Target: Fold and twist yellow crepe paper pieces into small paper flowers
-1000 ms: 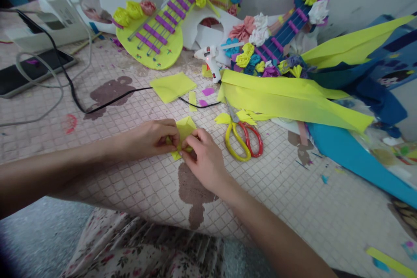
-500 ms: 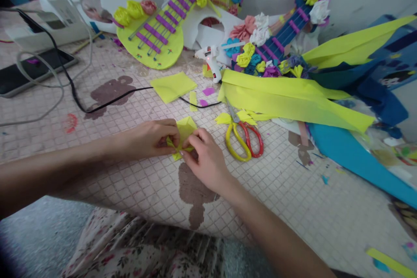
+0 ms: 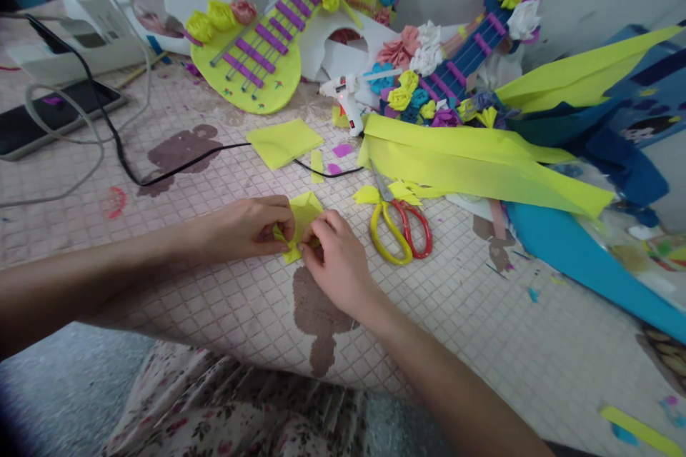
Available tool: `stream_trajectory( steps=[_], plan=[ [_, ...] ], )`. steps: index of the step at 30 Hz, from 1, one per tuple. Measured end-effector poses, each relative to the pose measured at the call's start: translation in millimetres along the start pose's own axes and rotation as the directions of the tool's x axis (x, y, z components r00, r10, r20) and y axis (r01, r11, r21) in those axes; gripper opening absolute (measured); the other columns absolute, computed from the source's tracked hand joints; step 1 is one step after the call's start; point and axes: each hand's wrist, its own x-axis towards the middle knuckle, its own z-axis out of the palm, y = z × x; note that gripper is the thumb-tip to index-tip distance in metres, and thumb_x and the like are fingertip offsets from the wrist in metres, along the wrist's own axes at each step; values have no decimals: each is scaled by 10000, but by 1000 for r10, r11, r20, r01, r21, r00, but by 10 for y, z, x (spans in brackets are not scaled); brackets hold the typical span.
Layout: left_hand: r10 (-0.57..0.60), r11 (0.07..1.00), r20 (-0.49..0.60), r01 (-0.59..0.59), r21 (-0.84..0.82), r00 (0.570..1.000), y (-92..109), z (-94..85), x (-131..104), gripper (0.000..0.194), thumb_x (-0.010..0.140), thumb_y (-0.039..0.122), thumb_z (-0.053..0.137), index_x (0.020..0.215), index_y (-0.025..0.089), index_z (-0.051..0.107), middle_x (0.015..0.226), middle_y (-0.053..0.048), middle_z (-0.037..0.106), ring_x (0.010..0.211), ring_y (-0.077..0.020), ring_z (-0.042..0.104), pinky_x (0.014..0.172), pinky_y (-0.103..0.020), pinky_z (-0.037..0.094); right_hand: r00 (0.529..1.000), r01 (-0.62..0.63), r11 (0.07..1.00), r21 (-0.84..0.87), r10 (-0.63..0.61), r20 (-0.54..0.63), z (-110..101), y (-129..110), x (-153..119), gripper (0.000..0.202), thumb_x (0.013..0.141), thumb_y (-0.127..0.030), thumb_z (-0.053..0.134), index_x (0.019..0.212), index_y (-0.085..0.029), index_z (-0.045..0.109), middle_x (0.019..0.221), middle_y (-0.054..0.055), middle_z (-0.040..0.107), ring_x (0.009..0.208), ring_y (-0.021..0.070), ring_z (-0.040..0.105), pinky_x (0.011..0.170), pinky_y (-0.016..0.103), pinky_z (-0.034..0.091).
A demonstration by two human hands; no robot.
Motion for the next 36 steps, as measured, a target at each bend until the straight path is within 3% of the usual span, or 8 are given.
stream_trajectory(
  steps=[9, 19, 26, 36],
  plan=[
    [-6, 1000, -1, 6, 12, 1000, 27, -10, 6, 69, 768, 210, 621, 803, 151, 608, 824, -10, 541, 611, -72, 486, 555, -188, 362, 1000, -7, 1000, 1, 7, -24, 14, -17, -6, 94, 811, -130, 524, 829, -221, 516, 918, 36, 526, 818, 172, 535, 693, 311, 454],
    [-8, 1000, -1, 8, 12, 1000, 17, -1, 3, 68, 776, 215, 628, 803, 155, 612, 829, -10, 544, 611, -71, 487, 554, -188, 361, 1000, 23, 999, 34, -23, -1, -4, -9, -20, 66, 829, -161, 532, 854, -222, 543, 952, 53, 517, 883, 187, 552, 762, 339, 479],
    [-8, 1000, 1, 8, 14, 1000, 27, -12, 7, 53, 752, 168, 631, 796, 149, 609, 822, -11, 543, 618, -76, 484, 556, -191, 357, 1000, 15, 999, 30, -15, 4, -11, -13, -22, 168, 800, -77, 502, 875, -226, 513, 942, 41, 514, 878, 178, 540, 730, 320, 471],
    [-6, 1000, 4, 6, 4, 1000, 3, 0, -1, 92, 783, 239, 628, 812, 153, 615, 832, -10, 534, 611, -71, 484, 556, -191, 362, 999, 46, 999, 7, -46, -5, 3, -1, -20, 65, 802, -159, 568, 844, -204, 547, 946, 55, 507, 904, 192, 545, 794, 348, 478]
  ],
)
